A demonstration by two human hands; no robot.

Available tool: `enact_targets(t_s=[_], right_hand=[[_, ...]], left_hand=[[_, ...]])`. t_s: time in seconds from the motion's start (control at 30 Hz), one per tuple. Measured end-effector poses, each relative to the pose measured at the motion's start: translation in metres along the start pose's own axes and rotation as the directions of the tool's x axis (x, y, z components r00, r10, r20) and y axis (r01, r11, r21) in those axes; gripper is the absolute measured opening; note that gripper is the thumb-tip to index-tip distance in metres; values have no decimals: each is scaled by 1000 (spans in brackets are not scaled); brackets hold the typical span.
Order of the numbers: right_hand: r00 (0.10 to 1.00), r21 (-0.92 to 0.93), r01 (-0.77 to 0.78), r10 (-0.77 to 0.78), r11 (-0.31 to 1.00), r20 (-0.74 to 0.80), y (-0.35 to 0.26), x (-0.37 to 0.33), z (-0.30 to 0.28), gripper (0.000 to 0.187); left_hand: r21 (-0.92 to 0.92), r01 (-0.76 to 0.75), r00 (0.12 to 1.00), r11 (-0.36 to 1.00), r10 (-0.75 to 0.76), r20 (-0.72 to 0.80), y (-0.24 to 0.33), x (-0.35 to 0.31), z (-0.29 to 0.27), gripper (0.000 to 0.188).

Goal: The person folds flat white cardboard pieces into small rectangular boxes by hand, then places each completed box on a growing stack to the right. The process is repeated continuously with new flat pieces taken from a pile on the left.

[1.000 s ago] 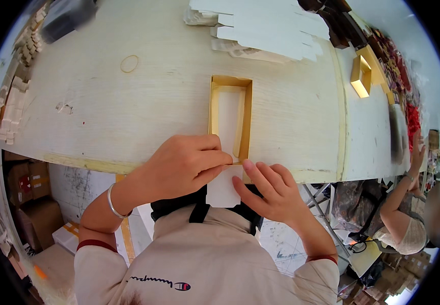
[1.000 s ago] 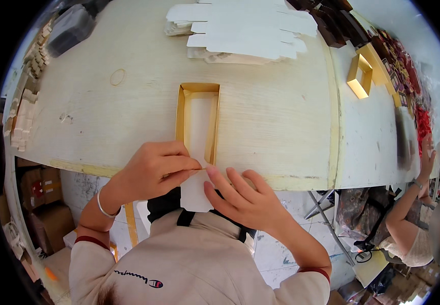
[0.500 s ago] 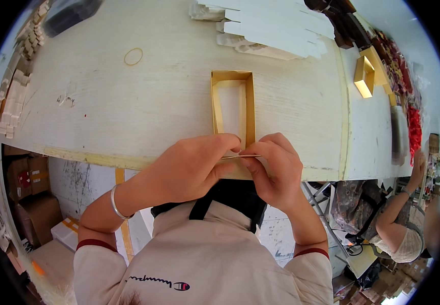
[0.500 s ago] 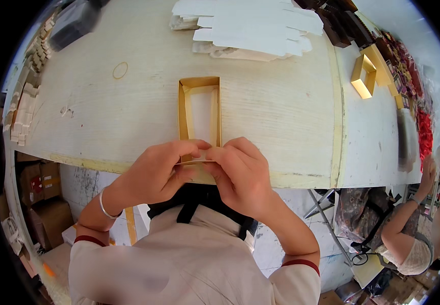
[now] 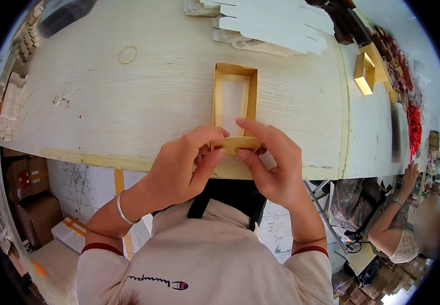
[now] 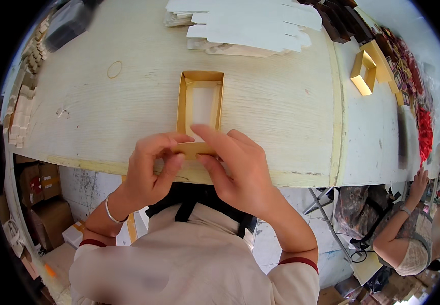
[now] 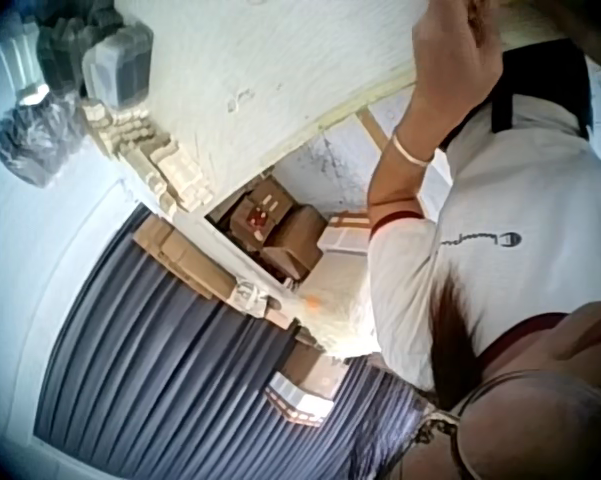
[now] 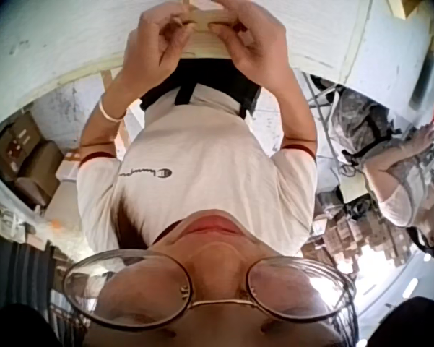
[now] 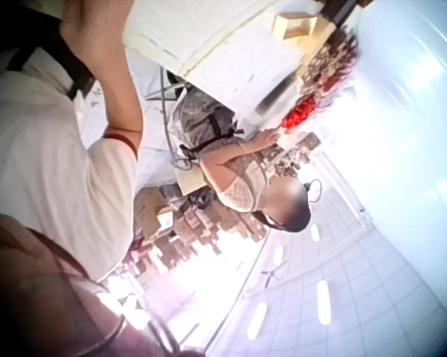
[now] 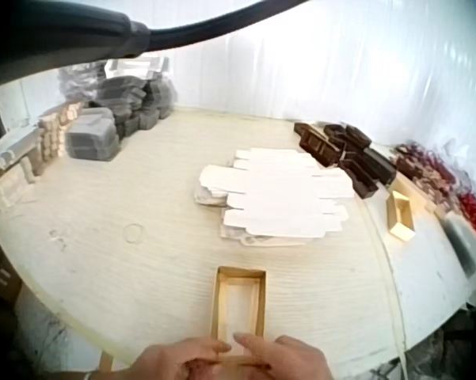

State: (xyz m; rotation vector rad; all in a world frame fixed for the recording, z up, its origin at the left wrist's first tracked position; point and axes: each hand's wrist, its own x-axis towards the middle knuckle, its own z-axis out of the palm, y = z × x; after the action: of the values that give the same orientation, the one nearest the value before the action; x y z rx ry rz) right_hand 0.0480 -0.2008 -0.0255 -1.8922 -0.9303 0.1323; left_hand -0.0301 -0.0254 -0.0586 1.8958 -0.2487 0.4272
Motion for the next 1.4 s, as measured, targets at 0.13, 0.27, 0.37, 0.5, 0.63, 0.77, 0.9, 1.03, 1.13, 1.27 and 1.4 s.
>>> enact_targets(t_s=[0.13, 0.27, 0.37, 0.5, 0.63, 0.77, 0.9, 1.03, 1.13, 1.27, 1.4], right_hand=[[994, 161, -104, 109, 981, -20, -1, 2, 2, 33], [998, 129, 27, -20, 991, -55, 13, -3, 10, 33], [999, -65, 22, -24, 998, -28, 5, -6, 5, 28], [981, -409, 155, -190, 899, -45, 5, -17, 10, 24], [929, -587, 329, -366, 740, 60, 9, -13, 10, 28], [958, -458, 284, -234, 842, 163, 3, -5, 4, 21], [940, -402, 211, -73, 891, 333, -5, 8, -5, 17], [935, -337, 120, 8, 934, 354, -4, 11, -7, 19], [958, -324, 104, -7, 940, 288, -3, 6, 4, 21], [933, -391, 68, 81, 918, 352, -8, 8, 3, 22], [951, 0, 43, -41, 999, 307, -14, 6, -18, 31]], left_hand=[[212, 6, 999, 977, 5, -50, 9, 5, 3, 27], [406, -95, 989, 909, 134, -69, 15, 13, 3, 27], [476, -177, 981, 861, 192, 18, 9, 8, 1, 28], [533, -295, 955, 793, 264, 135, 10, 8, -5, 27], [630, -377, 925, 679, 309, 221, 14, 9, -7, 31], [642, -323, 945, 695, 198, 261, 19, 12, -6, 26], [641, -240, 947, 729, 31, 320, 29, 17, -7, 19], [536, -180, 916, 825, -57, 396, 29, 23, -16, 18], [562, -158, 925, 812, -77, 372, 28, 20, -13, 19], [615, -125, 851, 779, -234, 469, 39, 27, -18, 17], [562, -237, 814, 792, -154, 561, 30, 33, -47, 20]])
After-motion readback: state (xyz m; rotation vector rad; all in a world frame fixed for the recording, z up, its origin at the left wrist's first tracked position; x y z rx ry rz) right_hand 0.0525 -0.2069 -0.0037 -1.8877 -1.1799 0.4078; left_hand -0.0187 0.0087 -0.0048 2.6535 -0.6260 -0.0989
